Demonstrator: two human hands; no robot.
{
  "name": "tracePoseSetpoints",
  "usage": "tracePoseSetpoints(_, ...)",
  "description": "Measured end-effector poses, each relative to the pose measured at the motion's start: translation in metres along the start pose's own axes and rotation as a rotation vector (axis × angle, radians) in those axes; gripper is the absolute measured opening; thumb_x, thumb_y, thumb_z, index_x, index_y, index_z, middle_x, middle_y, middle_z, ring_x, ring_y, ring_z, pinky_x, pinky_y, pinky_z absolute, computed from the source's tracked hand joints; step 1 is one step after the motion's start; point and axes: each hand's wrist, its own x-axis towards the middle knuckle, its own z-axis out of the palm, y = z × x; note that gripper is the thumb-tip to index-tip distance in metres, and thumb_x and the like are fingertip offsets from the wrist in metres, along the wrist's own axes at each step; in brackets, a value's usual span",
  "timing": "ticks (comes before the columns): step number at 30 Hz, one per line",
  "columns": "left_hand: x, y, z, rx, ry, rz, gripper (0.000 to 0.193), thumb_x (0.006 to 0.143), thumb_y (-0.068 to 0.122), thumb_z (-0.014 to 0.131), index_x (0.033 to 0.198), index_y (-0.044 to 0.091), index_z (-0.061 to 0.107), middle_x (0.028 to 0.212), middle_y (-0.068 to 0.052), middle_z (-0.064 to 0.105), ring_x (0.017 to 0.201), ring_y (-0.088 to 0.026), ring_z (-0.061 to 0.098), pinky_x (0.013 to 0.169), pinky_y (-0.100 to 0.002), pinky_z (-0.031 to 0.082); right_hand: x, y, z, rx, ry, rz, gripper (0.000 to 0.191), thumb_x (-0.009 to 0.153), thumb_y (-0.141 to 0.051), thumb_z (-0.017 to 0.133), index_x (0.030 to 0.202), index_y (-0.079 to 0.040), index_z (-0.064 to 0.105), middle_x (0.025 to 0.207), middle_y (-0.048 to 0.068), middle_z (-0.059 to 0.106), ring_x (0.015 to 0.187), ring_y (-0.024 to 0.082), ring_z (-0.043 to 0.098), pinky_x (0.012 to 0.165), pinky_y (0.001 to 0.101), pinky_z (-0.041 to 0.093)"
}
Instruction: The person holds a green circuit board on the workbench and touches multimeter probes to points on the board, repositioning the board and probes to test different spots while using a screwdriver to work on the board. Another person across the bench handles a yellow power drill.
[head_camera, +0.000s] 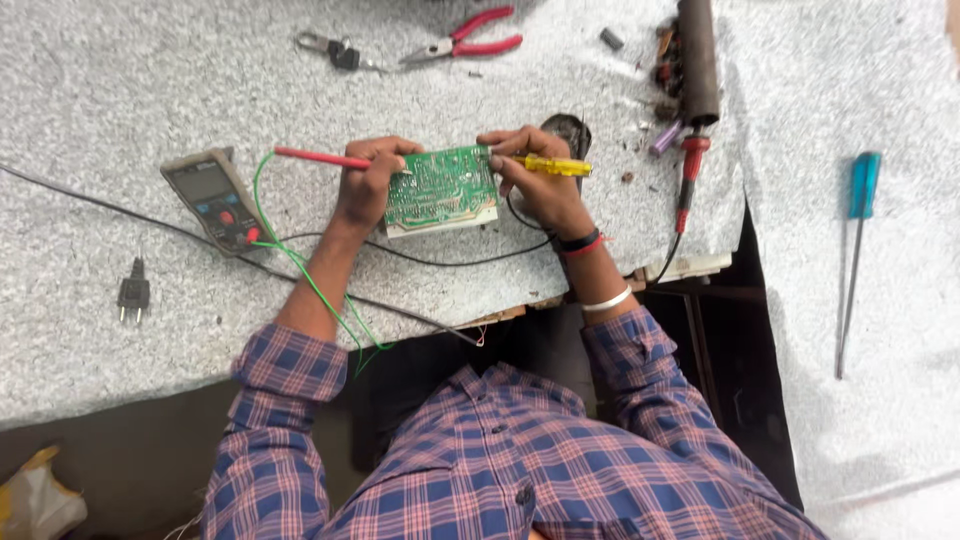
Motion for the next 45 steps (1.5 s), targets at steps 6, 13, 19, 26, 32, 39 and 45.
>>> tracePoseSetpoints(6, 0.003, 0.006, -0.001, 0.069, 0.024, 0.052, 0.032, 0.085, 0.016, 0.052, 0.092, -0.006, 0.075, 0.076, -0.003, 0.067, 0.07, -0.008, 0.053, 0.064, -0.026, 0.043, 0.008, -0.006, 0.008, -0.035, -0.02, -0.01, 0.007, 0.093, 0.0, 0.073, 0.096, 0.002, 0.067, 0.125, 0.021, 0.071, 0.079, 0.01, 0.069, 0.064, 0.0239, 0.058)
tracePoseSetpoints(13, 0.004, 0.004, 0.001, 0.01, 0.031, 0.036, 0.03, 0.085, 0.013, 0.051, 0.094, -0.003, 0.075, 0.075, 0.002, 0.064, 0.068, -0.005, 0.05, 0.062, -0.024, 0.041, 0.003, -0.001, 0.003, 0.021, -0.031, 0.033, 0.006, 0.091, 0.002, 0.073, 0.094, 0.003, 0.067, 0.127, 0.02, 0.07, 0.078, 0.008, 0.067, 0.067, 0.0228, 0.057)
tracePoseSetpoints(19, 0.004, 0.007, -0.001, 0.004, 0.074, -0.018, 0.025, 0.091, 0.012, 0.052, 0.098, 0.0, 0.073, 0.072, 0.006, 0.056, 0.064, -0.002, 0.045, 0.058, -0.024, 0.036, 0.003, -0.001, 0.002, -0.026, -0.055, 0.029, 0.003, 0.091, 0.003, 0.071, 0.091, 0.004, 0.068, 0.122, 0.018, 0.07, 0.076, 0.009, 0.067, 0.067, 0.0233, 0.058)
tracePoseSetpoints(26, 0.003, 0.009, -0.001, 0.039, 0.027, -0.016, 0.023, 0.093, 0.013, 0.054, 0.097, 0.001, 0.073, 0.073, 0.006, 0.059, 0.065, -0.001, 0.046, 0.059, -0.024, 0.038, 0.0, -0.001, 0.003, -0.039, -0.068, 0.035, 0.004, 0.092, 0.004, 0.07, 0.094, 0.004, 0.067, 0.117, 0.017, 0.07, 0.08, 0.009, 0.069, 0.069, 0.0242, 0.061)
tracePoseSetpoints(32, 0.002, 0.012, 0.001, 0.053, 0.019, -0.032, 0.023, 0.093, 0.013, 0.054, 0.096, 0.001, 0.074, 0.072, 0.006, 0.059, 0.064, -0.002, 0.045, 0.058, -0.024, 0.038, 0.0, -0.005, 0.006, -0.05, -0.079, 0.02, 0.004, 0.092, 0.005, 0.07, 0.095, 0.004, 0.067, 0.117, 0.016, 0.07, 0.077, 0.009, 0.068, 0.069, 0.0234, 0.06)
tracePoseSetpoints(39, -0.002, 0.015, 0.003, 0.192, 0.053, 0.003, 0.022, 0.094, 0.015, 0.056, 0.095, 0.002, 0.074, 0.068, 0.006, 0.057, 0.062, -0.003, 0.046, 0.055, -0.025, 0.038, -0.004, -0.005, 0.009, -0.081, -0.05, 0.046, 0.004, 0.089, 0.005, 0.068, 0.092, 0.005, 0.066, 0.11, 0.016, 0.073, 0.072, 0.01, 0.068, 0.066, 0.025, 0.058)
tracePoseSetpoints(45, -0.002, 0.013, -0.003, 0.224, 0.018, -0.026, 0.024, 0.096, 0.018, 0.055, 0.098, 0.003, 0.074, 0.066, 0.006, 0.052, 0.061, -0.003, 0.043, 0.055, -0.026, 0.036, -0.008, 0.004, 0.012, -0.08, -0.063, 0.093, 0.007, 0.088, 0.002, 0.07, 0.095, 0.005, 0.068, 0.1, 0.012, 0.074, 0.073, 0.008, 0.067, 0.065, 0.0243, 0.056)
